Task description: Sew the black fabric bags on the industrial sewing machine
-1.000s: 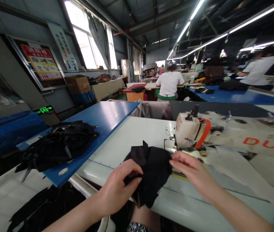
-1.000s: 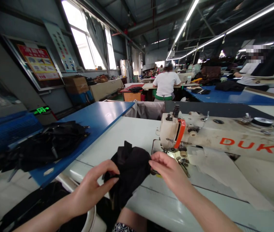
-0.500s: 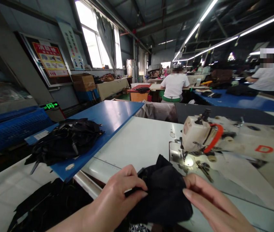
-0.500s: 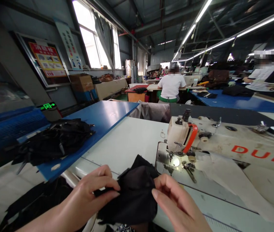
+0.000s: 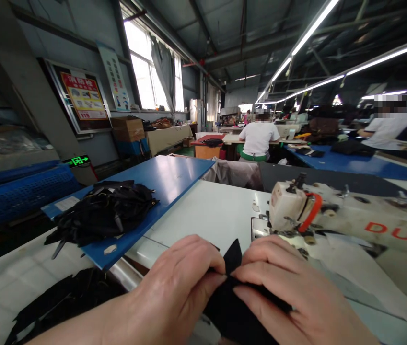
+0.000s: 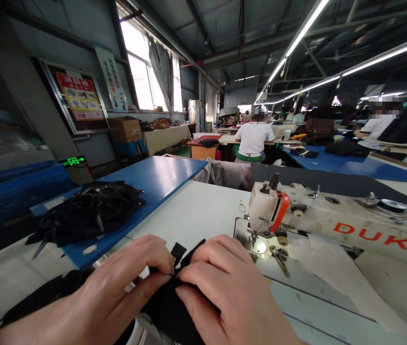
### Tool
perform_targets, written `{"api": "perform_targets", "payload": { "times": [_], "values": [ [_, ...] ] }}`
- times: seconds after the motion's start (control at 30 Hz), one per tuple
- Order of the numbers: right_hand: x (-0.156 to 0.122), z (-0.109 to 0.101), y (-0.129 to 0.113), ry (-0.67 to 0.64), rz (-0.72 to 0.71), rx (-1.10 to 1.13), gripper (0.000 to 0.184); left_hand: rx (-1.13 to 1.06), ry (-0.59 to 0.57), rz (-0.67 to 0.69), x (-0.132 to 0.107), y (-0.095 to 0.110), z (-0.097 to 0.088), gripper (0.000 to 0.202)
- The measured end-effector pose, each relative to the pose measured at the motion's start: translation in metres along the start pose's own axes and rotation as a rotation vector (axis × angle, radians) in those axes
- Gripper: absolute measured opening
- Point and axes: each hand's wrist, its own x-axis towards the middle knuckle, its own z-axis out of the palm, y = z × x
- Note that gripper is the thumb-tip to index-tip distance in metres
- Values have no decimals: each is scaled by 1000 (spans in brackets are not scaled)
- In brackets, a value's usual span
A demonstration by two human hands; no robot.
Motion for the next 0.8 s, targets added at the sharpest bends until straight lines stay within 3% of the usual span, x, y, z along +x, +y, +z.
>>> {"api": "perform_targets", "payload": {
  "times": [0.1, 0.2, 0.27, 0.33, 0.47, 0.53, 0.6, 0.7, 0.8],
  "values": [
    [0, 1, -7, -55, 105, 136, 13, -28, -55, -101, -1, 9, -12, 8],
    [-11, 13, -3, -115, 276, 213, 15, -204, -165, -326, -2, -2, -8, 3],
    [-22, 25, 5, -144, 371, 240, 17, -384, -253, -454, -4, -20, 5, 8],
    [-34, 37, 13, -170, 437, 278, 17, -584, -298, -498, -10, -41, 23, 11],
    [-50, 51, 29, -203, 475, 326, 19, -920, -269, -548, -26, -71, 60, 19],
    [-54, 53, 34, -220, 440, 324, 18, -880, -202, -539, -33, -77, 73, 18],
    [-54, 55, 37, -227, 411, 322, 16, -740, -130, -442, -37, -79, 81, 10],
    [-51, 57, 39, -234, 434, 333, 10, -548, -85, -274, -35, -78, 83, 7],
    [-47, 61, 39, -226, 506, 328, 19, -411, -46, -186, -29, -75, 80, 10]
  ]
}}
